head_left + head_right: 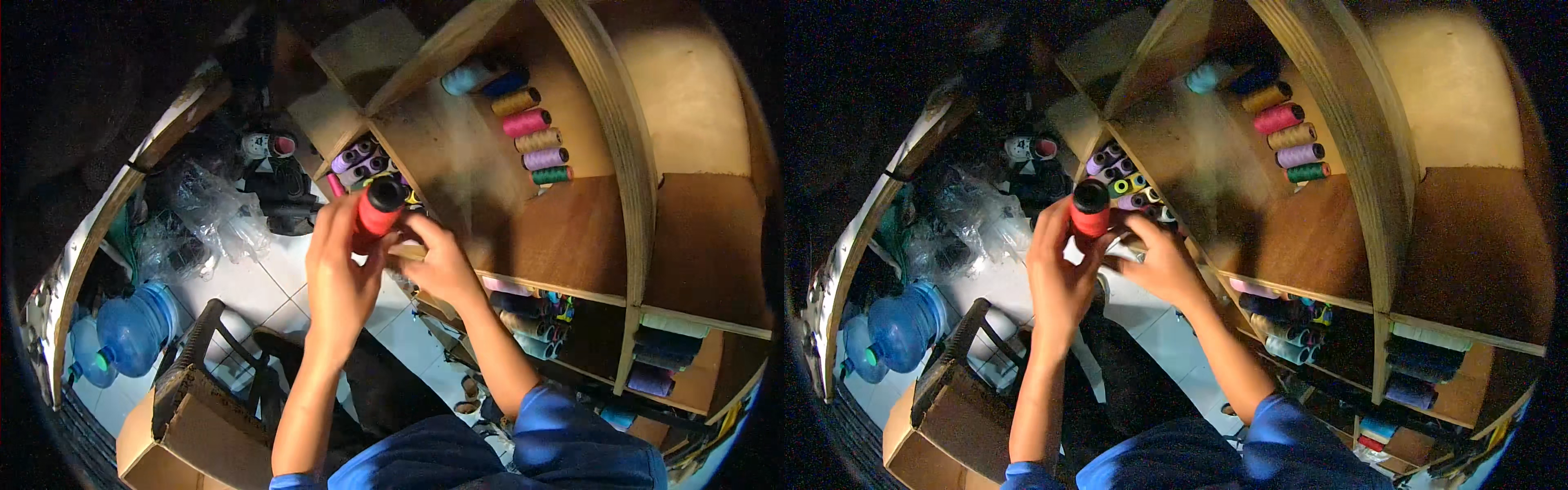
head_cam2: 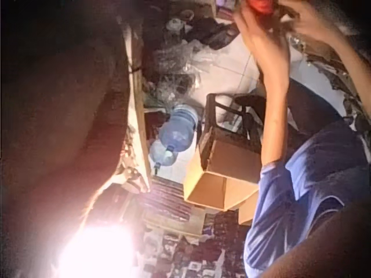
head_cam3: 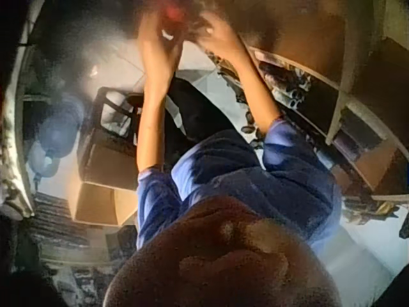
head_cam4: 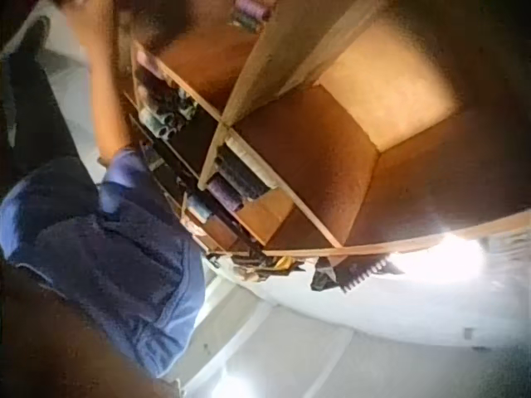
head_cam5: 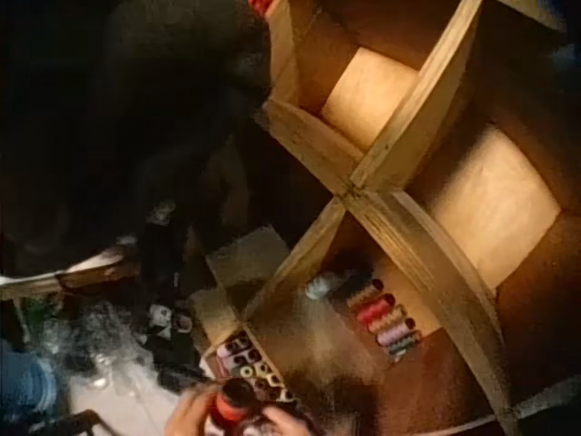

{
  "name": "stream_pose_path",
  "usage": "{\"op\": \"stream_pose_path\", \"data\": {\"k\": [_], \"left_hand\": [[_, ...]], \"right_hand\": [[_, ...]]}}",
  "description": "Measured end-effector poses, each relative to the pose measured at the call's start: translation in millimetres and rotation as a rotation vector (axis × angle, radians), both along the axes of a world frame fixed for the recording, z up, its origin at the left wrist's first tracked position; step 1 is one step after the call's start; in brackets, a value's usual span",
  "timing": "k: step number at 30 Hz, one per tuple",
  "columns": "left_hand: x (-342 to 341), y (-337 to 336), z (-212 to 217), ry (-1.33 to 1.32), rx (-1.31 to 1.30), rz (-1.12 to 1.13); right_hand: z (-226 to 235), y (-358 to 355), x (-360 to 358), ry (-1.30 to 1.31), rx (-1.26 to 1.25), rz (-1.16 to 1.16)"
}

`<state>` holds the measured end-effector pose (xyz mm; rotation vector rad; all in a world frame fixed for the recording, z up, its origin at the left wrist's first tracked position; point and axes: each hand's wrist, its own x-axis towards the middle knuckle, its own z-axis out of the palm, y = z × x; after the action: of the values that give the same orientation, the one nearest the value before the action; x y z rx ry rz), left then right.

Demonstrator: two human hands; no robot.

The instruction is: The person organizes spools of thread by picking them from a cardboard box and placing them into wooden shelf compartments by hand, then moves the cardboard boxes aside.

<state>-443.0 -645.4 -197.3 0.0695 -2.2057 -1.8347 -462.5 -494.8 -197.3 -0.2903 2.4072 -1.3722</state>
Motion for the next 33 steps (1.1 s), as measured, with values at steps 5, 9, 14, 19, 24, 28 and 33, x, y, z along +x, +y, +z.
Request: {"op": "stream_pose_path", "data": {"k": [5, 9, 14, 19, 24, 28, 33], "left_hand": [[-11.5, 32.1, -4.5, -0.086, 0.036, -0.042], [-10.5, 45.5, -13.1, -0.031, -0.001, -0.012], [5.9, 46.2, -25.2, -0.153, -0.075, -0.038], [34.0, 39.3, -55.2, -0.253, -0.046, -0.028], [41.9, 24.3, -65.6, -0.297, -0.050, 0.013], [44.5, 7.4, -71.3, -0.317, -0.097, 0.053], [39.3, 5.1, -76.2, -0.312, -0.091, 0.067]], "right_hand": [[-4.7, 20.4, -13.7, 0.162, 0.070, -0.119], [-11.2, 31.7, -58.6, 0.358, -0.076, -0.483], [-55.8, 130.4, -185.2, 0.619, 0.245, -0.812], [-74.7, 153.6, -232.0, 0.771, 0.538, -0.658], [-89.1, 161.2, -251.7, 0.603, 0.587, -0.669], [-100.4, 151.9, -253.2, 0.498, 0.739, -0.748], [-106.5, 213.1, -280.1, 0.669, 0.645, -0.632]]}}
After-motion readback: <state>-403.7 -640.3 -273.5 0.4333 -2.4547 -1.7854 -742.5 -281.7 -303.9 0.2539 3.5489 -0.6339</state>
